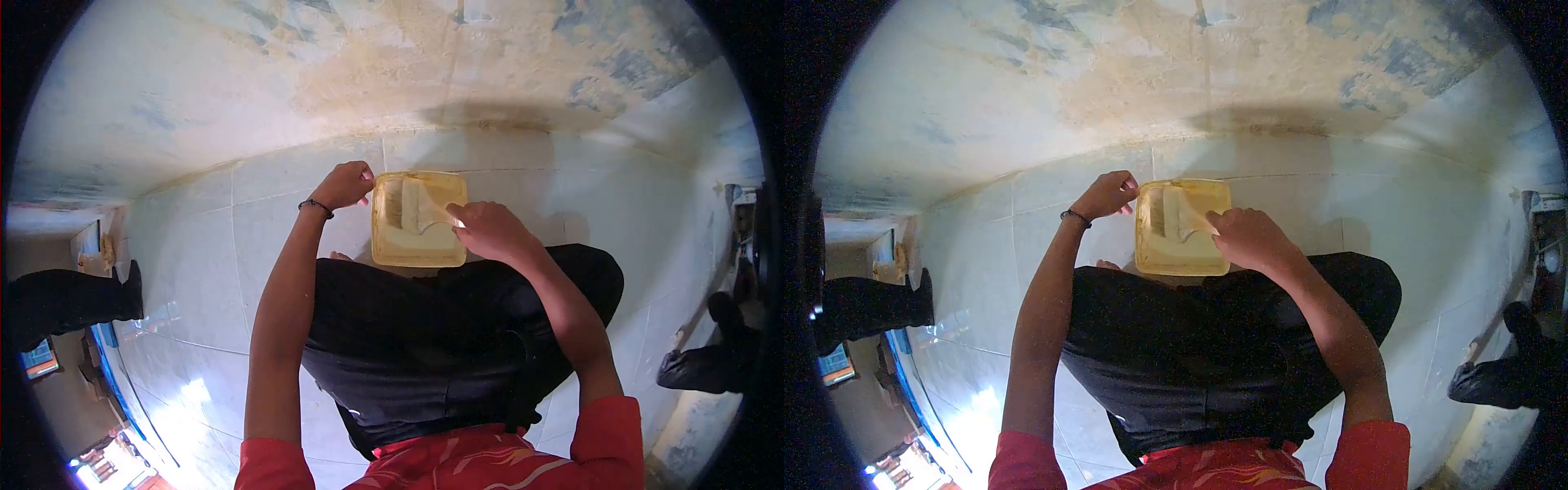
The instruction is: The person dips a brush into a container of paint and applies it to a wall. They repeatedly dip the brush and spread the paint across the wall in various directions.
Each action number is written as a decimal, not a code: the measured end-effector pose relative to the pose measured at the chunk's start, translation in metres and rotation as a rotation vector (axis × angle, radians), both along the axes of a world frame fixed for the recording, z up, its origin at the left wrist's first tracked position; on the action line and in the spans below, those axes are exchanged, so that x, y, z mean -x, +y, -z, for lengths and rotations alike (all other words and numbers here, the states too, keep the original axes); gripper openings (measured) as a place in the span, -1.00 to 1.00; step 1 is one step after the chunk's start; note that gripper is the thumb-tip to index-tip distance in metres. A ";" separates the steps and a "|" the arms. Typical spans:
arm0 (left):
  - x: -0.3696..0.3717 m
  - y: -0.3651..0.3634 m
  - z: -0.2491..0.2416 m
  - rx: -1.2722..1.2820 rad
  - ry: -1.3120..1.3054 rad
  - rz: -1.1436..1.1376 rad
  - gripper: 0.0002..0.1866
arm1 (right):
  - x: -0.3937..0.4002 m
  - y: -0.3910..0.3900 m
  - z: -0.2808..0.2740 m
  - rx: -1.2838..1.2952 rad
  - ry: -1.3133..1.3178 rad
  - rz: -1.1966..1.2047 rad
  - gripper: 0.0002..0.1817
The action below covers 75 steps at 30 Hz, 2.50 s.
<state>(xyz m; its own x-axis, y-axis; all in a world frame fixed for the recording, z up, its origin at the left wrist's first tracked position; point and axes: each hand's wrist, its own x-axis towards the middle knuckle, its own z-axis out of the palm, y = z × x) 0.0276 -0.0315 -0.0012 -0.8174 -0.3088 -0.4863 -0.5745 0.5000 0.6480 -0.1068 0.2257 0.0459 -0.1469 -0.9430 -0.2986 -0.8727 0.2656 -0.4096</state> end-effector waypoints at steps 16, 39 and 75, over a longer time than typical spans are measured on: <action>0.000 0.002 -0.003 -0.095 -0.020 -0.072 -0.77 | -0.017 0.001 0.014 -0.030 -0.228 -0.032 -0.71; -0.001 0.000 -0.002 -0.014 0.007 -0.007 -0.68 | 0.027 0.016 -0.030 0.199 -0.367 0.210 -0.75; 0.002 0.007 -0.015 -0.313 -0.207 -0.153 -0.72 | -0.021 -0.004 0.001 -0.089 -0.216 0.085 -0.71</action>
